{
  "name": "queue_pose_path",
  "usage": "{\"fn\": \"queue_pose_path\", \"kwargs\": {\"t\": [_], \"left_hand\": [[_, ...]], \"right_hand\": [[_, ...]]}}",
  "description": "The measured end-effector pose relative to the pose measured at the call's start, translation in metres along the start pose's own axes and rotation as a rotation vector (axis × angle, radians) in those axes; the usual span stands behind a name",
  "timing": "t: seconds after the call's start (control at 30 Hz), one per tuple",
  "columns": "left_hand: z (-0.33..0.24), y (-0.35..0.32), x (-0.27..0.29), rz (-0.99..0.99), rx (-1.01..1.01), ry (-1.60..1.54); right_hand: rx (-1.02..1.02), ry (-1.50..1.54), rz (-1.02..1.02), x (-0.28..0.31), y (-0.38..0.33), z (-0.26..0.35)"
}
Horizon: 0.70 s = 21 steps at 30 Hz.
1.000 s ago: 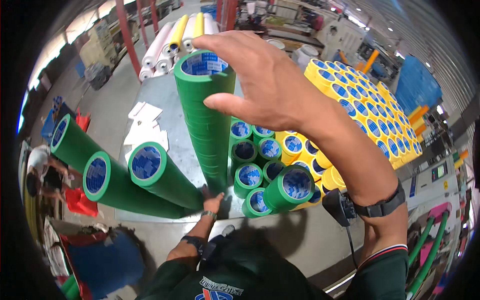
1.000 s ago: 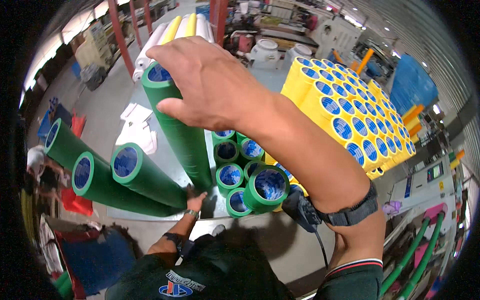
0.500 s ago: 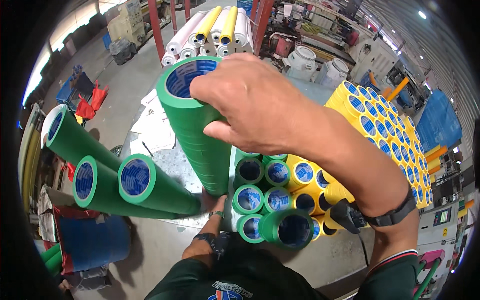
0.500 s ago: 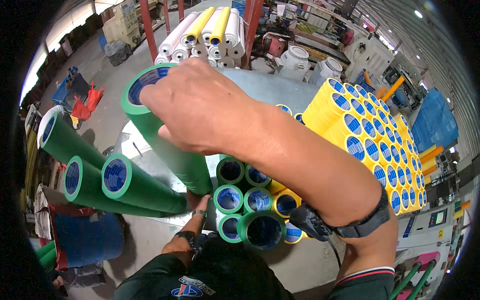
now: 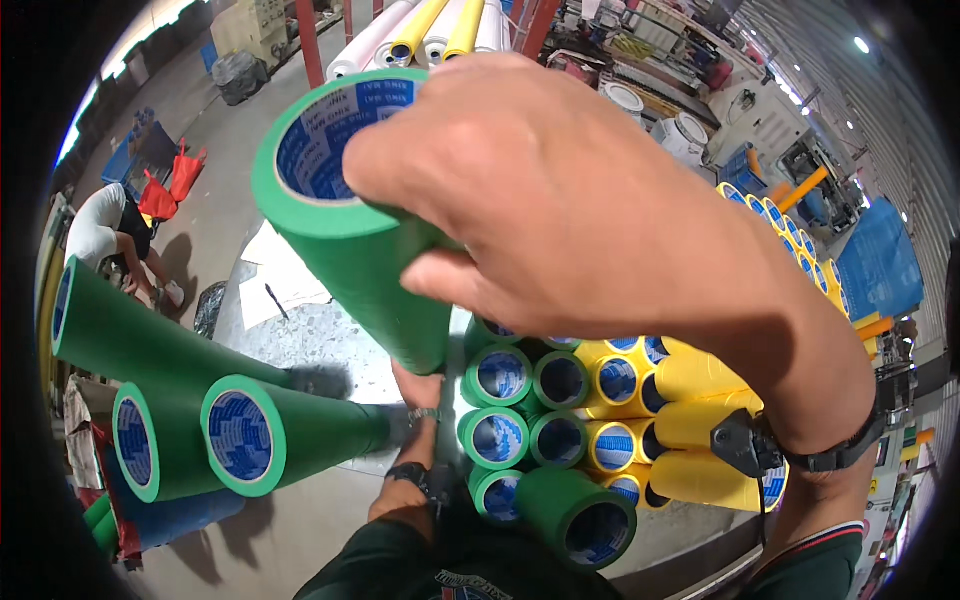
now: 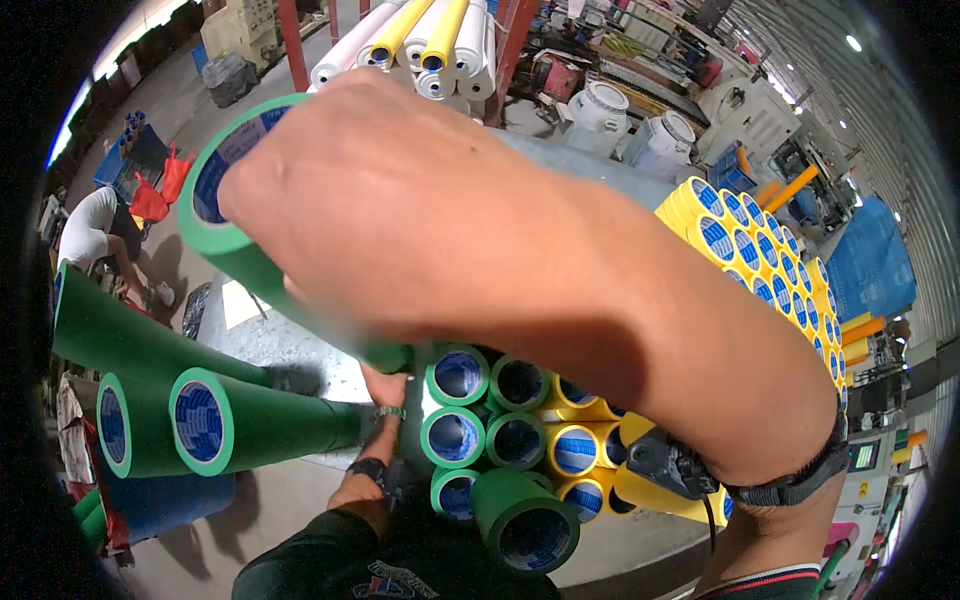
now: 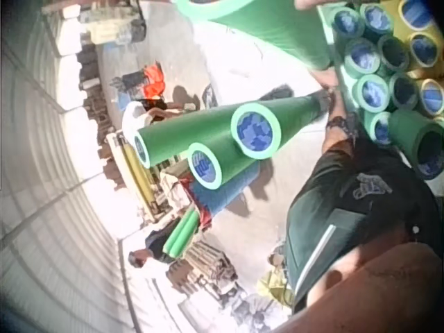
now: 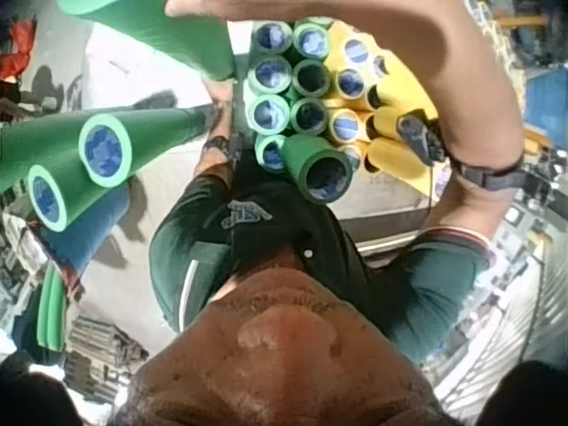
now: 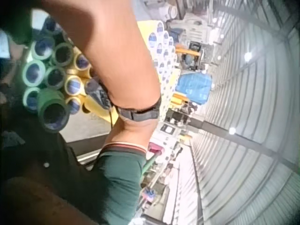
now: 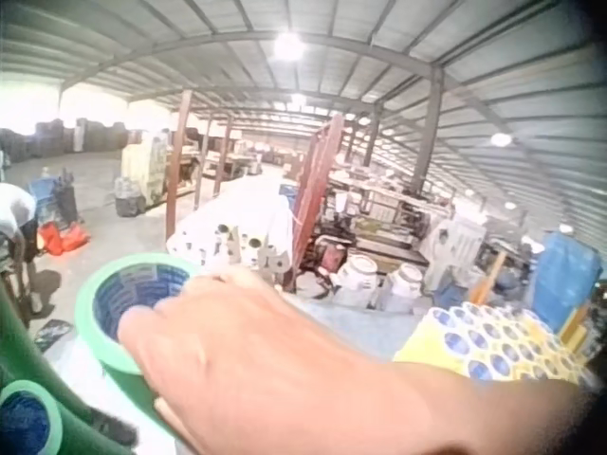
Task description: The person stacks green tape rolls on a table, carries a long green tape tube to a machine to be cut, and then returns the tube to the table.
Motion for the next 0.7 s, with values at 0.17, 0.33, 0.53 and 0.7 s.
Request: {"fn": "queue_pose_path", "kwargs": {"t": [0.17,0.33,0.53,0.7], "left_hand": [[-0.026,0.038,-0.033,-0.016,-0.073,-0.010],[-0.052,0.086,-0.080,0.082,-0.136,0.010],[-0.068,0.138,-0.144,0.327,-0.203,0.042],[-0.104,0.149,-0.199,0.420,-0.369,0.000]], "right_hand": [[-0.157,-0.064,0.082,-0.010,0.003,-0.061],[-0.205,-0.127,0.107,-0.017,-0.004,-0.112],[-0.365,-0.202,0.092,-0.023,-0.020,-0.173],[-0.580,-0.163,0.186,-0.003,-0.052,-0.198]]}}
Point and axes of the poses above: each hand's wrist, its own y-axis towards the middle knuckle, its own x-axis out of the back of the hand, z = x × y, the point moved 3 cm from there along y, towards the middle knuckle, and after that the axes turned 10 degrees about x, right-handed, at the moved point
